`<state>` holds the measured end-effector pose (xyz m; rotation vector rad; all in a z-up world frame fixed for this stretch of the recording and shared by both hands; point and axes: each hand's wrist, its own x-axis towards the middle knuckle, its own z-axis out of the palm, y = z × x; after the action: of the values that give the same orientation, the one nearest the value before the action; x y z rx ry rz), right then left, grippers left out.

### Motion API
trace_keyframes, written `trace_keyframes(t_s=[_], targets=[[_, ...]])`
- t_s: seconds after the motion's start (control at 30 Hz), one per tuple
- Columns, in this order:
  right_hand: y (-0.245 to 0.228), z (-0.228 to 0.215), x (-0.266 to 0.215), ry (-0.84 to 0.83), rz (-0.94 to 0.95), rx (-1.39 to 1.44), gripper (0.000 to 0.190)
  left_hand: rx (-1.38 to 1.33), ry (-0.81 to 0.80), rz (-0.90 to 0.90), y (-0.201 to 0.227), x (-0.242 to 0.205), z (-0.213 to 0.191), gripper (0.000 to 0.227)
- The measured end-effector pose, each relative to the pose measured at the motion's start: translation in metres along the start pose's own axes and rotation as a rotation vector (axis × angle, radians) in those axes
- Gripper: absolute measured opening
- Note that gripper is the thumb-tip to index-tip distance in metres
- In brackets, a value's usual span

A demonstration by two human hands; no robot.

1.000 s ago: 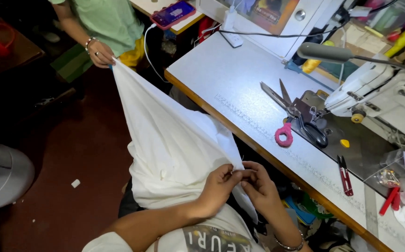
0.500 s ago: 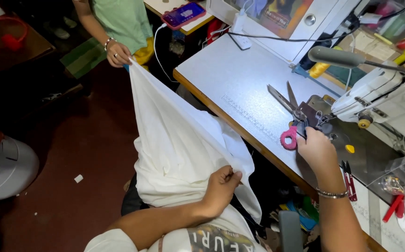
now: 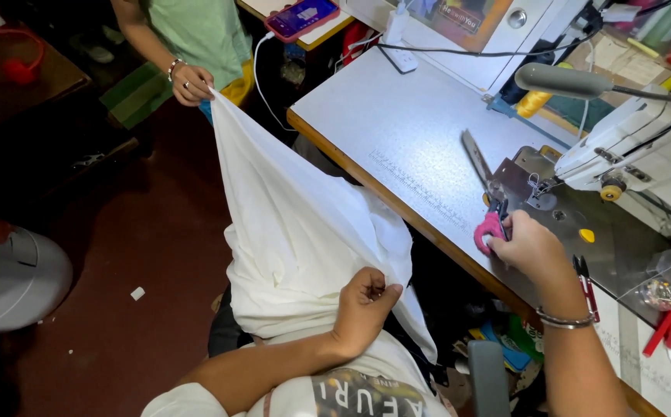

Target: Trimming the edges of a large piece of white fabric using scissors at a sewing workstation.

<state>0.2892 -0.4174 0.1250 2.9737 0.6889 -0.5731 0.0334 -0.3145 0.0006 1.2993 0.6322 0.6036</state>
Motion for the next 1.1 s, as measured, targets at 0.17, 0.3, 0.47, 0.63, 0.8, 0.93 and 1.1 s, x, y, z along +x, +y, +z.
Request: trace_keyframes(t_s=[0.17, 0.3, 0.47, 0.63, 0.8, 0.93, 1.1], targets=[[0.019, 0.011, 0.005, -0.053, -0.040, -0.115, 0.024, 0.064, 0.035, 0.099, -0.006, 0.001, 0.002, 0.014], [0.020, 0.000, -0.018, -0.071, 0.038, 0.135, 0.015, 0.092, 0.076, 0.078, -0.003, -0.001, 0.001, 0.011], [0.045, 0.002, -0.027, -0.114, 0.013, 0.249, 0.012, 0.103, 0.065, -0.017, 0.003, 0.005, 0.000, 0.010], [0.073, 0.038, -0.060, -0.030, -0.022, 0.432, 0.039, 0.100, 0.048, -0.056, -0.004, 0.013, 0.005, 0.006], [0.113, 0.118, -0.107, -0.402, -0.169, 1.111, 0.028, 0.141, 0.079, 0.066, -0.020, 0.019, 0.010, 0.004], [0.111, 0.109, -0.145, -0.638, -0.066, 0.905, 0.023, 0.161, 0.081, 0.141, -0.027, 0.019, 0.011, 0.002], [0.106, 0.104, -0.158, -0.684, -0.055, 0.849, 0.038, 0.165, 0.082, 0.091, -0.025, 0.018, 0.012, 0.007]])
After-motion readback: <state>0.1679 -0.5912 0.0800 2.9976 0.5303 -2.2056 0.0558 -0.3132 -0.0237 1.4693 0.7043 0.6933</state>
